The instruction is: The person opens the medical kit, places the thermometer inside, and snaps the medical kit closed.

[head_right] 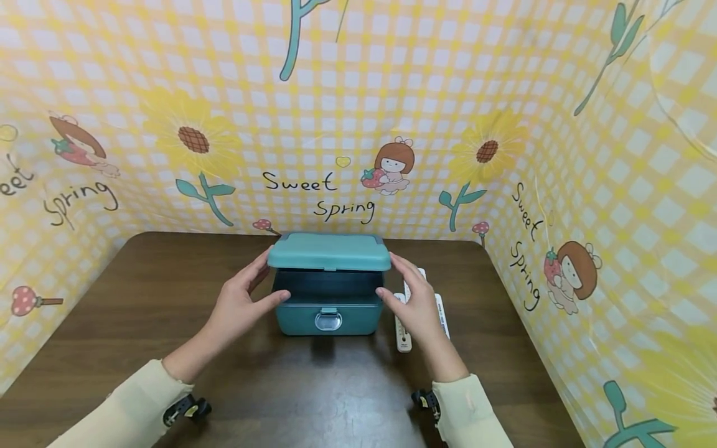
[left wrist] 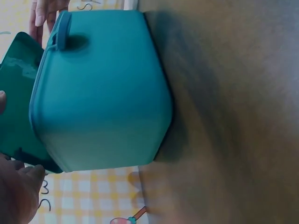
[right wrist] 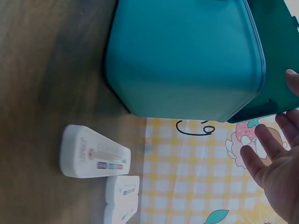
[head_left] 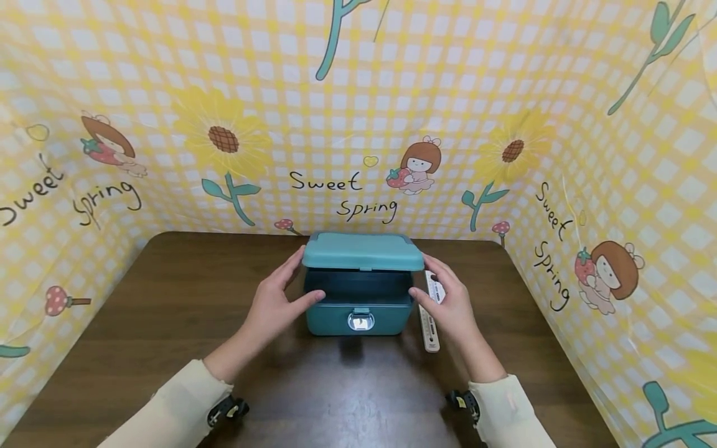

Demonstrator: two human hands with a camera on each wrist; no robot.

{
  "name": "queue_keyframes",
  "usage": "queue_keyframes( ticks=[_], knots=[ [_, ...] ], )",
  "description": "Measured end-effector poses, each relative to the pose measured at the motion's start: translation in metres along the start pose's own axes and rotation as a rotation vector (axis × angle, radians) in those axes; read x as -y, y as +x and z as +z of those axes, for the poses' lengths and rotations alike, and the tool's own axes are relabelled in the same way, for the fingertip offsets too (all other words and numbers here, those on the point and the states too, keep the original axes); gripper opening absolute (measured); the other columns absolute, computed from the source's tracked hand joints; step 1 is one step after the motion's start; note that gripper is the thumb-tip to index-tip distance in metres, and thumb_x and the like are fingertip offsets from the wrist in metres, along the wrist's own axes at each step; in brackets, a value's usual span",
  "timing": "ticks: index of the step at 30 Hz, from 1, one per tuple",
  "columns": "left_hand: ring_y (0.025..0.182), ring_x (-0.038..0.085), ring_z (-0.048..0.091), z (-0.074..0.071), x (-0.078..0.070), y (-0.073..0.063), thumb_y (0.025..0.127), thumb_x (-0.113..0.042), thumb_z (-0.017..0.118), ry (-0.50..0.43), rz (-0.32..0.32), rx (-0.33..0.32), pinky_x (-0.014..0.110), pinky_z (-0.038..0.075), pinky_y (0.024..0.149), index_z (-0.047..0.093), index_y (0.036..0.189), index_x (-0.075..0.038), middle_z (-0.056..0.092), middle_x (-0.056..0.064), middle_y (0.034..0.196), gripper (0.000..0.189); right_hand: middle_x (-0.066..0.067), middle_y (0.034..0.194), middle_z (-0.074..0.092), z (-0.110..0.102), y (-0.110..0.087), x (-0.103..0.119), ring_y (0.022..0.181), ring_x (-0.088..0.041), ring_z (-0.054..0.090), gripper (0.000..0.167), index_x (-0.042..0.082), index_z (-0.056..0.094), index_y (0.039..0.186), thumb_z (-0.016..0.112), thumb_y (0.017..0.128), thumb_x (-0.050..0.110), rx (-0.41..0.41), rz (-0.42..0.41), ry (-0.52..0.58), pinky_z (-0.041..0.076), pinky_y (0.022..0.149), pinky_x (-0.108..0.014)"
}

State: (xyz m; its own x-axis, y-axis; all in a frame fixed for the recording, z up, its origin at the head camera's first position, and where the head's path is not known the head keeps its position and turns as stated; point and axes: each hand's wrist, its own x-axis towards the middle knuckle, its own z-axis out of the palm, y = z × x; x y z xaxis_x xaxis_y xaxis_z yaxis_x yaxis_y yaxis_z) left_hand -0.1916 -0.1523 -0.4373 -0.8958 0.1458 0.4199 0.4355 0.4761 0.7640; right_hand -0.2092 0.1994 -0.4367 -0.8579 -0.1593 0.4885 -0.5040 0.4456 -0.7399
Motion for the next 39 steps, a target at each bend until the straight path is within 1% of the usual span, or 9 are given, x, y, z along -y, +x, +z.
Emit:
queue_keyframes(
  ticks=[6, 9, 17, 21, 23, 29, 31, 35, 39],
  knots=[
    [0.143, 0.027, 0.049, -0.010, -0.006, 0.015, 0.088, -0.036, 0.083, 0.009, 0.013, -0.001, 0.043, 0.047, 0.110, 0.036, 0.160, -0.027, 0.042, 0.002, 0.161, 0.086, -0.004, 0.152, 0.053, -0.008, 0.015, 0.002, 0.136, -0.024, 0.054, 0.064, 0.013, 0.054, 0.149, 0.080, 0.090, 0.012, 0.016, -0.015, -0.011, 0.045, 0.111, -0.053],
    [0.143, 0.027, 0.049, -0.012, -0.008, 0.023, 0.088, -0.036, 0.082, -0.008, 0.017, 0.000, 0.044, 0.047, 0.109, 0.037, 0.160, -0.027, 0.042, 0.001, 0.161, 0.085, -0.002, 0.151, 0.053, -0.010, 0.023, 0.004, 0.134, -0.025, 0.055, 0.063, 0.014, 0.053, 0.150, 0.079, 0.092, 0.014, 0.009, -0.013, -0.008, 0.045, 0.111, -0.052],
    [0.144, 0.028, 0.047, -0.014, -0.012, 0.040, 0.089, -0.035, 0.081, 0.018, 0.019, -0.034, 0.050, 0.048, 0.109, 0.039, 0.158, -0.014, 0.043, 0.008, 0.160, 0.084, -0.008, 0.150, 0.055, -0.011, 0.045, 0.005, 0.135, -0.031, 0.053, 0.061, 0.013, 0.052, 0.151, 0.076, 0.095, 0.019, -0.002, -0.020, -0.012, 0.046, 0.110, -0.056],
    [0.140, 0.031, 0.051, -0.014, -0.009, 0.051, 0.090, -0.032, 0.081, 0.007, 0.027, -0.052, 0.050, 0.048, 0.108, 0.041, 0.157, -0.012, 0.045, 0.009, 0.158, 0.081, -0.010, 0.149, 0.055, -0.011, 0.055, 0.004, 0.136, -0.030, 0.052, 0.061, 0.012, 0.054, 0.149, 0.077, 0.094, 0.019, -0.011, -0.030, -0.026, 0.044, 0.111, -0.056],
    [0.138, 0.033, 0.053, -0.015, -0.009, 0.055, 0.090, -0.033, 0.081, 0.007, 0.032, -0.062, 0.050, 0.049, 0.107, 0.043, 0.157, -0.012, 0.046, 0.010, 0.157, 0.080, -0.009, 0.147, 0.056, -0.011, 0.060, 0.004, 0.135, -0.029, 0.053, 0.061, 0.013, 0.054, 0.149, 0.077, 0.094, 0.020, -0.012, -0.027, -0.033, 0.044, 0.112, -0.054],
    [0.136, 0.031, 0.056, -0.015, -0.004, 0.067, 0.091, -0.034, 0.080, 0.008, 0.026, -0.064, 0.046, 0.051, 0.106, 0.040, 0.158, -0.021, 0.048, 0.005, 0.157, 0.079, -0.008, 0.153, 0.050, -0.007, 0.070, 0.000, 0.140, -0.027, 0.048, 0.066, 0.014, 0.047, 0.155, 0.075, 0.096, 0.023, 0.010, -0.004, -0.052, 0.041, 0.116, -0.050],
    [0.136, 0.029, 0.056, -0.014, -0.001, 0.071, 0.091, -0.031, 0.080, 0.004, 0.020, -0.063, 0.047, 0.052, 0.106, 0.041, 0.158, -0.021, 0.049, 0.004, 0.156, 0.078, -0.008, 0.156, 0.046, -0.005, 0.073, -0.002, 0.143, -0.027, 0.044, 0.069, 0.014, 0.044, 0.156, 0.076, 0.096, 0.024, 0.015, 0.000, -0.061, 0.039, 0.118, -0.050],
    [0.138, 0.027, 0.054, -0.012, 0.008, 0.078, 0.092, -0.025, 0.080, 0.019, 0.011, -0.049, 0.048, 0.051, 0.106, 0.042, 0.157, -0.018, 0.048, 0.006, 0.157, 0.076, -0.009, 0.161, 0.039, 0.000, 0.076, -0.008, 0.147, -0.030, 0.038, 0.073, 0.018, 0.041, 0.158, 0.077, 0.095, 0.026, 0.031, 0.028, -0.096, 0.035, 0.120, -0.056],
    [0.140, 0.028, 0.052, -0.007, 0.018, 0.080, 0.093, -0.025, 0.079, 0.062, -0.009, -0.006, 0.048, 0.049, 0.109, 0.037, 0.159, -0.016, 0.047, 0.009, 0.158, 0.079, -0.011, 0.160, 0.037, 0.006, 0.077, -0.017, 0.146, -0.033, 0.038, 0.078, 0.022, 0.037, 0.160, 0.078, 0.094, 0.026, 0.054, 0.057, -0.150, 0.034, 0.118, -0.061]
  ],
)
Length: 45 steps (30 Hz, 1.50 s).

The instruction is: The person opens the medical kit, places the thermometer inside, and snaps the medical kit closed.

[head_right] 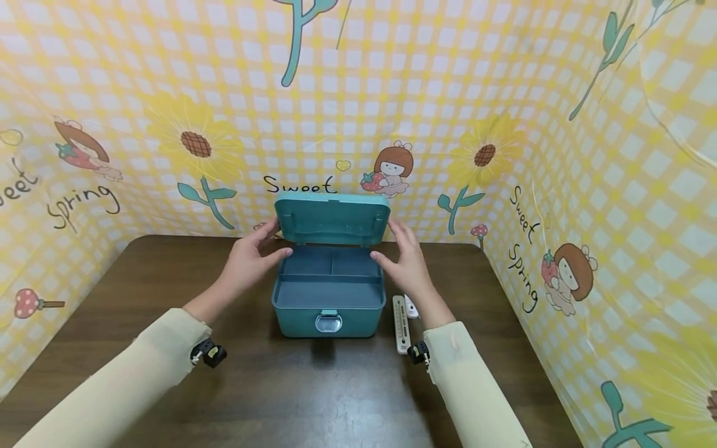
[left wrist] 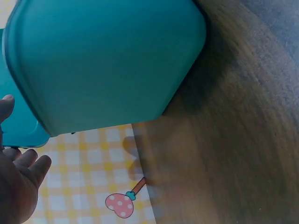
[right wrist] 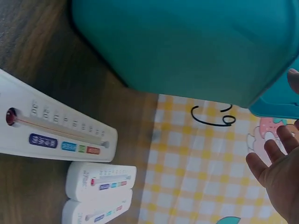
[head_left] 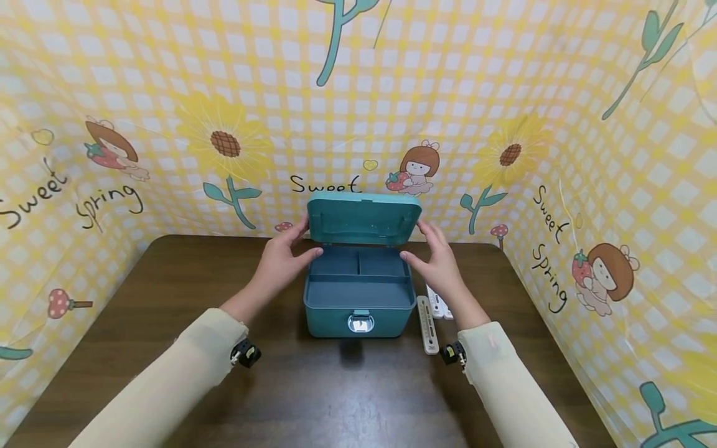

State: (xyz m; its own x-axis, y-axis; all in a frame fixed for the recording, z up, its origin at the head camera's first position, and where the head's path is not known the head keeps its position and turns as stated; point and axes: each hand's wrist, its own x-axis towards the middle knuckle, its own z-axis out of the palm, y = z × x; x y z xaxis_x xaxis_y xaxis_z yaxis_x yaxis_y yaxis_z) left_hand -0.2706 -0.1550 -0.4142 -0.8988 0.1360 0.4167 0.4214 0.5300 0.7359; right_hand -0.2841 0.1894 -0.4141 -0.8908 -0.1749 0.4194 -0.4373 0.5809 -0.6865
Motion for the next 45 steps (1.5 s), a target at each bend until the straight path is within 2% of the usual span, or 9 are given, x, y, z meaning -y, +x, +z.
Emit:
queue_keyframes(
  ticks=[6, 11, 17, 24, 29, 36, 45],
  knots=[
    [0.138, 0.033, 0.053, 0.007, 0.013, 0.000, 0.094, -0.027, 0.077, 0.040, -0.049, 0.052, 0.049, 0.049, 0.109, 0.034, 0.160, -0.010, 0.046, 0.014, 0.157, 0.080, -0.014, 0.158, 0.036, 0.013, 0.002, -0.015, 0.146, -0.035, 0.036, 0.090, 0.019, 0.029, 0.163, 0.081, 0.091, 0.025, 0.044, -0.002, -0.052, 0.036, 0.117, -0.061],
    [0.140, 0.039, 0.049, 0.006, 0.023, 0.002, 0.094, -0.025, 0.078, 0.054, -0.090, 0.122, 0.050, 0.047, 0.110, 0.032, 0.160, -0.008, 0.038, 0.017, 0.162, 0.083, -0.012, 0.160, 0.033, 0.017, 0.005, -0.025, 0.145, -0.034, 0.036, 0.101, 0.025, 0.017, 0.166, 0.082, 0.089, 0.021, 0.097, -0.038, -0.015, 0.035, 0.117, -0.060],
    [0.144, 0.040, 0.044, -0.001, 0.031, 0.002, 0.095, -0.030, 0.076, 0.038, -0.120, 0.217, 0.053, 0.043, 0.114, 0.027, 0.163, -0.016, 0.034, 0.012, 0.165, 0.085, -0.009, 0.164, 0.030, 0.013, 0.005, -0.031, 0.148, -0.034, 0.036, 0.098, 0.029, 0.018, 0.166, 0.081, 0.091, 0.022, 0.172, -0.013, 0.030, 0.033, 0.119, -0.060],
    [0.148, 0.041, 0.036, -0.007, 0.036, 0.004, 0.097, -0.028, 0.074, -0.046, -0.148, 0.298, 0.055, 0.038, 0.117, 0.020, 0.165, -0.022, 0.027, 0.009, 0.168, 0.087, -0.007, 0.167, 0.030, 0.010, 0.005, -0.033, 0.151, -0.034, 0.031, 0.095, 0.032, 0.020, 0.165, 0.080, 0.091, 0.028, 0.227, 0.050, 0.098, 0.029, 0.121, -0.060],
    [0.152, 0.039, 0.030, -0.010, 0.037, 0.002, 0.095, -0.031, 0.076, -0.098, -0.163, 0.341, 0.054, 0.032, 0.121, 0.018, 0.165, -0.026, 0.022, 0.007, 0.170, 0.091, -0.003, 0.169, 0.026, 0.007, 0.005, -0.036, 0.154, -0.031, 0.026, 0.094, 0.033, 0.021, 0.165, 0.080, 0.091, 0.027, 0.261, 0.080, 0.170, 0.025, 0.122, -0.062],
    [0.155, 0.036, 0.024, -0.012, 0.044, -0.008, 0.094, -0.035, 0.076, -0.138, -0.157, 0.388, 0.056, 0.028, 0.123, 0.016, 0.166, -0.027, 0.020, 0.007, 0.171, 0.094, 0.005, 0.171, 0.020, 0.004, -0.001, -0.037, 0.150, -0.048, 0.025, 0.096, 0.037, 0.022, 0.164, 0.082, 0.089, 0.033, 0.335, 0.170, 0.202, 0.027, 0.114, -0.075],
    [0.155, 0.042, 0.021, -0.014, 0.051, -0.019, 0.095, -0.039, 0.074, -0.209, -0.181, 0.445, 0.060, 0.023, 0.123, 0.016, 0.166, -0.023, 0.017, 0.008, 0.171, 0.093, 0.004, 0.171, 0.021, 0.002, -0.007, -0.040, 0.151, -0.049, 0.022, 0.093, 0.037, 0.025, 0.163, 0.081, 0.089, 0.038, 0.414, 0.196, 0.215, 0.021, 0.115, -0.077]
  ],
)
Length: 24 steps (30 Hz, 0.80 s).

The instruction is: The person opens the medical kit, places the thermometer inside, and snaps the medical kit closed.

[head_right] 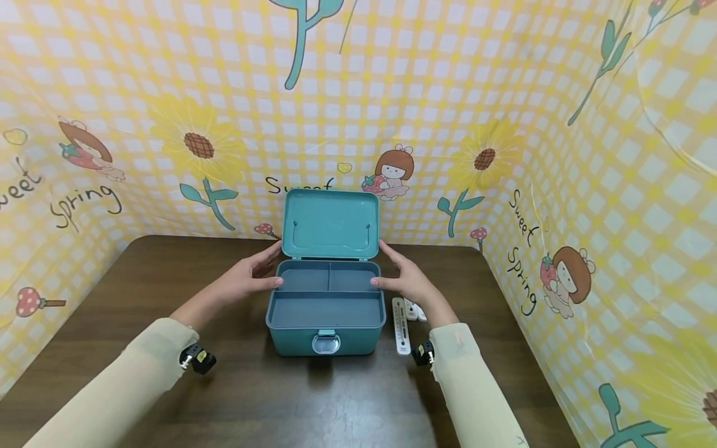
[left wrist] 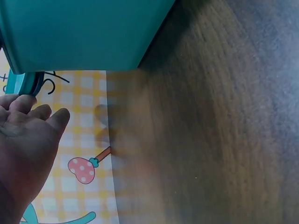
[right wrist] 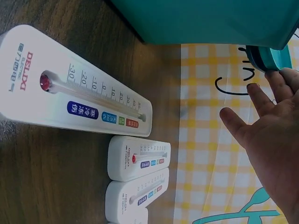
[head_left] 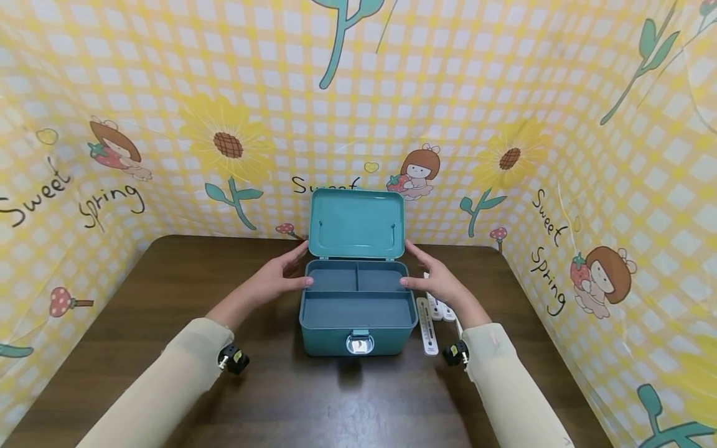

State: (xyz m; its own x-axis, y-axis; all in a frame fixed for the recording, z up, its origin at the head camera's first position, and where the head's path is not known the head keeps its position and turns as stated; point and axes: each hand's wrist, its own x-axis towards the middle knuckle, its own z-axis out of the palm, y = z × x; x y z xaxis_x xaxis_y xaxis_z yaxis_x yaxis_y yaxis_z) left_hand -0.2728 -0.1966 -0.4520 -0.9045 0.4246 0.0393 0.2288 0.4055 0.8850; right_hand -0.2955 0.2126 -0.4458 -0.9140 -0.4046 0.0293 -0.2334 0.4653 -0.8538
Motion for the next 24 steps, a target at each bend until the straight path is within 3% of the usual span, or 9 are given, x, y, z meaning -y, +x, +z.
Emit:
queue_keyframes(
  ticks=[11, 19, 24],
  knots=[
    [0.153, 0.041, 0.026, 0.007, 0.008, -0.012, 0.098, -0.042, 0.069, -0.011, -0.028, 0.002, 0.059, 0.026, 0.122, 0.019, 0.166, -0.022, 0.022, 0.009, 0.170, 0.086, -0.002, 0.171, 0.022, 0.003, -0.008, -0.007, 0.151, -0.053, 0.021, 0.082, 0.034, 0.027, 0.163, 0.073, 0.095, 0.039, 0.078, 0.022, 0.047, 0.032, 0.111, -0.075],
    [0.154, 0.038, 0.026, 0.012, 0.015, -0.015, 0.101, -0.041, 0.065, -0.049, -0.025, 0.000, 0.059, 0.028, 0.121, 0.021, 0.165, -0.020, 0.024, 0.009, 0.169, 0.081, -0.005, 0.170, 0.025, 0.006, -0.010, -0.016, 0.149, -0.053, 0.027, 0.074, 0.027, 0.029, 0.163, 0.067, 0.100, 0.032, 0.102, 0.012, 0.097, 0.031, 0.114, -0.072],
    [0.153, 0.039, 0.029, 0.012, 0.013, -0.016, 0.101, -0.045, 0.064, -0.042, -0.044, -0.019, 0.060, 0.031, 0.119, 0.024, 0.165, -0.019, 0.027, 0.009, 0.169, 0.080, -0.007, 0.168, 0.029, 0.006, -0.010, -0.017, 0.144, -0.050, 0.037, 0.070, 0.025, 0.030, 0.163, 0.064, 0.102, 0.031, 0.099, 0.001, 0.107, 0.039, 0.111, -0.068]
  ],
)
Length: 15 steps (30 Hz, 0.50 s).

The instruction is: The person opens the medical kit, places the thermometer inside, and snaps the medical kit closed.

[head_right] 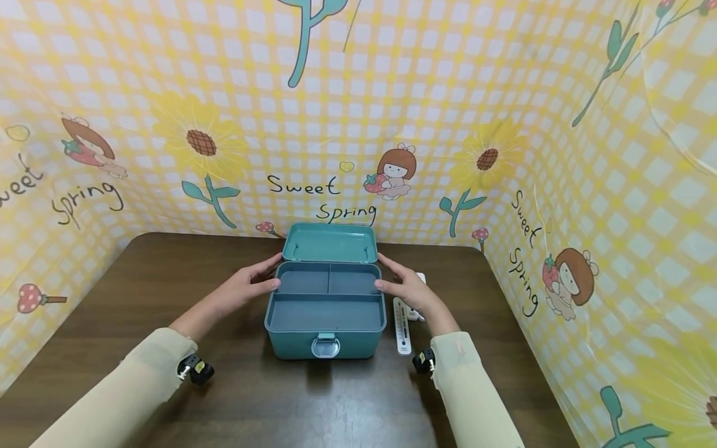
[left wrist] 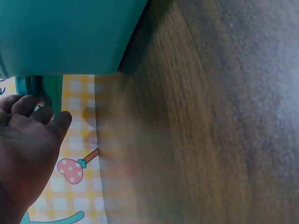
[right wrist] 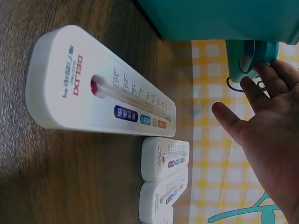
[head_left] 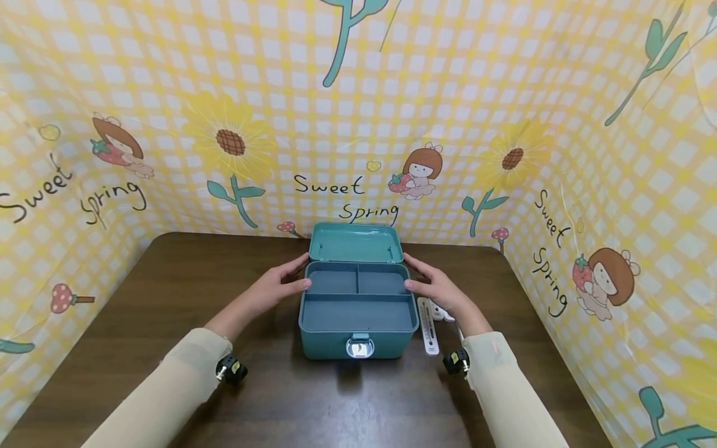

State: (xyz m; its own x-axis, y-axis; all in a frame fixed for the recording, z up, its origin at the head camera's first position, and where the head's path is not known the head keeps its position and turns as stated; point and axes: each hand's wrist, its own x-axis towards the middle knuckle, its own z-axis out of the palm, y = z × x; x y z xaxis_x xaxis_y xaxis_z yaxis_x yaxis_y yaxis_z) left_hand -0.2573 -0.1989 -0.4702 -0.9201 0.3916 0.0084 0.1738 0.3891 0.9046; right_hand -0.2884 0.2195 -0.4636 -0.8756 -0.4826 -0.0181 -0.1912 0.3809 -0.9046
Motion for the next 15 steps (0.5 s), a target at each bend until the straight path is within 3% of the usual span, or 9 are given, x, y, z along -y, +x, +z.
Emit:
queue_keyframes(
  ticks=[9, 15],
  knots=[
    [0.151, 0.042, 0.030, -0.0001, -0.0013, -0.0021, 0.102, -0.048, 0.060, 0.056, -0.040, 0.021, 0.063, 0.031, 0.118, 0.024, 0.165, -0.019, 0.028, 0.016, 0.167, 0.077, -0.009, 0.167, 0.032, 0.0017, -0.0034, -0.0026, 0.142, -0.045, 0.043, 0.069, 0.024, 0.033, 0.162, 0.065, 0.102, 0.033, -0.003, 0.004, 0.008, 0.044, 0.110, -0.062],
    [0.149, 0.041, 0.034, 0.0007, -0.0053, -0.0066, 0.104, -0.054, 0.054, 0.092, -0.044, 0.014, 0.062, 0.034, 0.117, 0.029, 0.163, -0.018, 0.035, 0.017, 0.164, 0.074, -0.010, 0.157, 0.048, 0.0023, -0.0062, 0.0028, 0.141, -0.038, 0.047, 0.062, 0.020, 0.045, 0.156, 0.068, 0.100, 0.033, -0.097, -0.092, -0.118, 0.040, 0.112, -0.064]
  ],
)
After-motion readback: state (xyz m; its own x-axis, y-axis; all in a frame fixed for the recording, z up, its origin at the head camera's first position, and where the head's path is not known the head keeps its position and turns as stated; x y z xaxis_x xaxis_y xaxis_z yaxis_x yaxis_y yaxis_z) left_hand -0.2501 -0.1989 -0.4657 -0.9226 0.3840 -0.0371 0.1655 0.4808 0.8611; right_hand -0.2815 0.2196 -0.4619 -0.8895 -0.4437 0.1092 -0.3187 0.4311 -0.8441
